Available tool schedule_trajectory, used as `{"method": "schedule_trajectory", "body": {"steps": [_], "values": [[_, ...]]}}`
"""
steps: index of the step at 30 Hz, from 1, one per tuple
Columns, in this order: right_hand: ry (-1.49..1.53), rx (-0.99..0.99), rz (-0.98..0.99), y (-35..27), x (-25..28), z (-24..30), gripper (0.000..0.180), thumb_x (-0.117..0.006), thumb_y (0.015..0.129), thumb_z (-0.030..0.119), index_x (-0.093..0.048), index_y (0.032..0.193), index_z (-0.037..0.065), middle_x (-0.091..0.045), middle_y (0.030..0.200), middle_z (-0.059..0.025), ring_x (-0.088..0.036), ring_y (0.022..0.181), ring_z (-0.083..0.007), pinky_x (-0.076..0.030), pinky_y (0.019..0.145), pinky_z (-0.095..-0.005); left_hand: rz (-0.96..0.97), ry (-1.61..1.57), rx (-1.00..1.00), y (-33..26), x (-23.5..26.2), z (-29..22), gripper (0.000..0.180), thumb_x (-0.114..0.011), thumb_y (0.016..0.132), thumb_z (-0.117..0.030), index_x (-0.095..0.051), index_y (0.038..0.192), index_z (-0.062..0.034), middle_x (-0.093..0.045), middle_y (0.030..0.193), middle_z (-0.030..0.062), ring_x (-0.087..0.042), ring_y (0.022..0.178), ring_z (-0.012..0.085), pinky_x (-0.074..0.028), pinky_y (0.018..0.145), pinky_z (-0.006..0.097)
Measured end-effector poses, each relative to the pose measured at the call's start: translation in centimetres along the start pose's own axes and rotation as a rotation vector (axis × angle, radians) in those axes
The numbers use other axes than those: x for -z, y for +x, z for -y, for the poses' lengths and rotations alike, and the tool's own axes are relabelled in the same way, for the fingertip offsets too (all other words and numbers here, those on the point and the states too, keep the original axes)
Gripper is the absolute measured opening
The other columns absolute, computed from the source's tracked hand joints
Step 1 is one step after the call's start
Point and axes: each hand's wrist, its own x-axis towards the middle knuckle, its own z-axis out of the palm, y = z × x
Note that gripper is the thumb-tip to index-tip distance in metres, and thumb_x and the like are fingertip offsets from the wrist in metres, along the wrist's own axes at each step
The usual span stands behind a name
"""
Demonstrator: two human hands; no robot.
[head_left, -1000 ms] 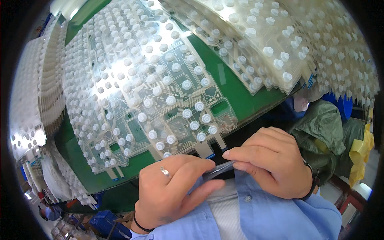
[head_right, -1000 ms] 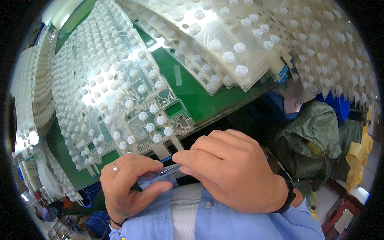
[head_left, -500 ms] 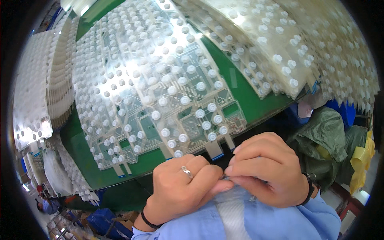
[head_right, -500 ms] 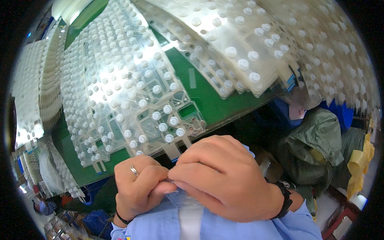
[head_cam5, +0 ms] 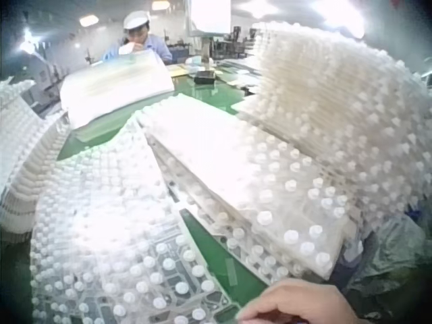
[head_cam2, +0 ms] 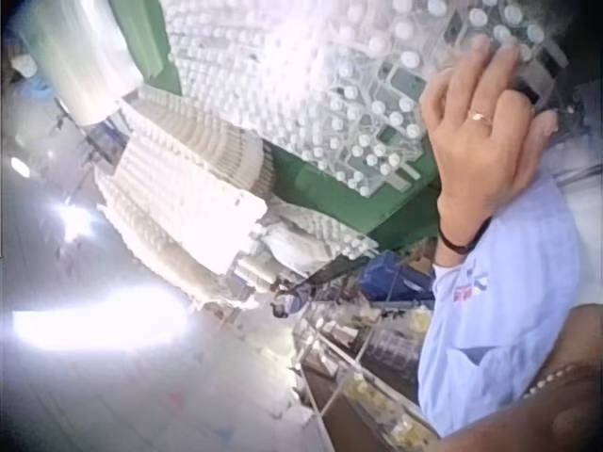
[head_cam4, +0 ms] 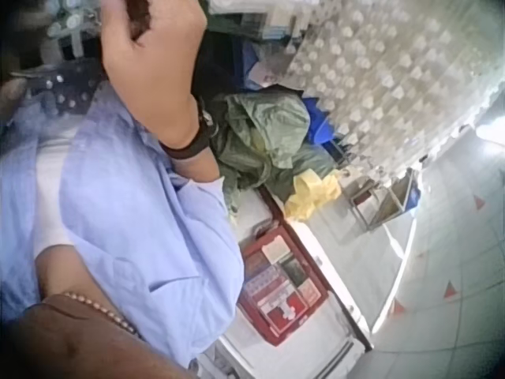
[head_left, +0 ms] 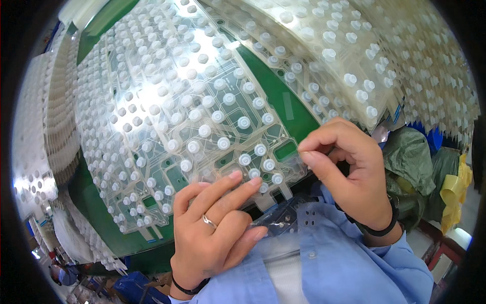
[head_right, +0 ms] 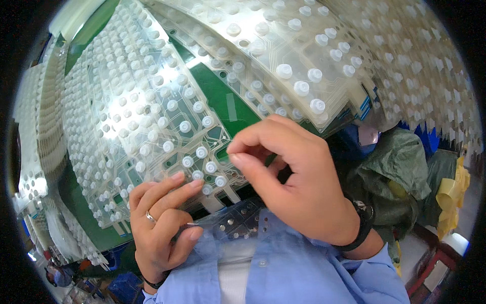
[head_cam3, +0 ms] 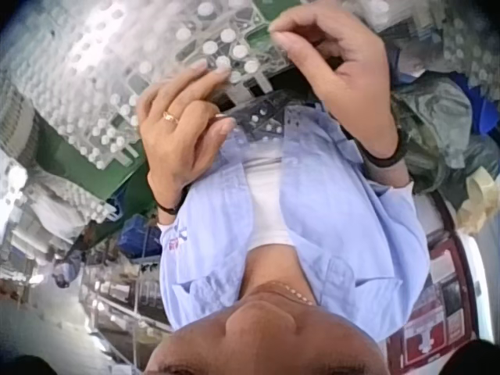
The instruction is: Manually assemble contact pads and components on keyboard membrane sheets in a factory setting.
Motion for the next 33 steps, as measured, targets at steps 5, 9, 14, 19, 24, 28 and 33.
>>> {"method": "schedule_trajectory", "body": {"steps": [5,9,14,19,24,28,33], "values": [[-0.204,0.115,-0.040,1.7,-0.9,-0.2,0.007,-0.064,0.083,-0.002,-0.065,0.090,0.000,-0.057,0.080,-0.0020,-0.049,0.061,-0.0042,-0.034,0.051,-0.0181,0.004,-0.033,0.005,-0.4,-0.1,0.4,0.029,-0.071,0.078,-0.032,-0.053,0.067,-0.0130,-0.069,0.115,0.0046,-0.062,0.111,0.0230,-0.038,0.089,0.036],[-0.242,0.048,-0.045,2.1,-1.3,0.1,0.006,-0.065,0.082,-0.001,-0.066,0.088,0.001,-0.057,0.077,-0.0007,-0.045,0.056,-0.0029,-0.031,0.048,-0.0182,-0.001,-0.060,0.004,-0.6,-0.2,0.8,0.029,-0.071,0.079,-0.032,-0.053,0.066,-0.0139,-0.069,0.115,0.0032,-0.062,0.111,0.0215,-0.038,0.089,0.035],[-0.271,0.015,-0.036,2.2,-1.4,0.3,0.006,-0.065,0.082,-0.001,-0.066,0.088,0.001,-0.057,0.078,-0.0002,-0.043,0.055,-0.0020,-0.031,0.048,-0.0177,0.002,-0.080,0.002,-0.6,-0.1,1.1,0.029,-0.071,0.079,-0.033,-0.052,0.066,-0.0150,-0.069,0.115,0.0022,-0.061,0.111,0.0201,-0.038,0.089,0.035],[-0.200,-0.031,-0.042,2.1,-1.3,0.4,0.005,-0.065,0.083,0.000,-0.066,0.087,0.001,-0.058,0.079,0.0006,-0.042,0.056,-0.0010,-0.030,0.049,-0.0172,0.011,-0.090,0.003,-0.6,-0.1,1.1,0.029,-0.070,0.079,-0.033,-0.052,0.065,-0.0157,-0.069,0.115,0.0018,-0.061,0.111,0.0191,-0.038,0.088,0.034],[-0.229,-0.016,-0.027,2.2,-1.2,0.2,0.004,-0.066,0.083,0.000,-0.066,0.087,0.002,-0.058,0.079,0.0008,-0.041,0.056,-0.0004,-0.029,0.049,-0.0170,0.010,-0.073,-0.016,-0.6,-0.2,1.2,0.031,-0.068,0.082,-0.034,-0.051,0.065,-0.0146,-0.070,0.112,0.0038,-0.061,0.110,0.0212,-0.038,0.086,0.035],[-0.248,-0.026,-0.028,2.3,-1.4,0.3,0.004,-0.066,0.083,0.000,-0.066,0.087,0.002,-0.059,0.079,0.0007,-0.041,0.055,-0.0005,-0.029,0.048,-0.0173,0.012,-0.079,0.003,-0.5,-0.1,1.1,0.029,-0.071,0.078,-0.032,-0.051,0.064,-0.0160,-0.069,0.114,0.0017,-0.061,0.111,0.0183,-0.038,0.088,0.033],[-0.259,-0.023,-0.026,2.2,-1.3,0.3,0.005,-0.066,0.082,0.000,-0.066,0.087,0.001,-0.059,0.079,0.0004,-0.041,0.054,-0.0004,-0.028,0.048,-0.0174,0.001,-0.070,-0.023,-0.7,-0.3,1.3,0.033,-0.065,0.084,-0.036,-0.051,0.064,-0.0139,-0.071,0.109,0.0048,-0.061,0.109,0.0232,-0.038,0.084,0.036]]}}
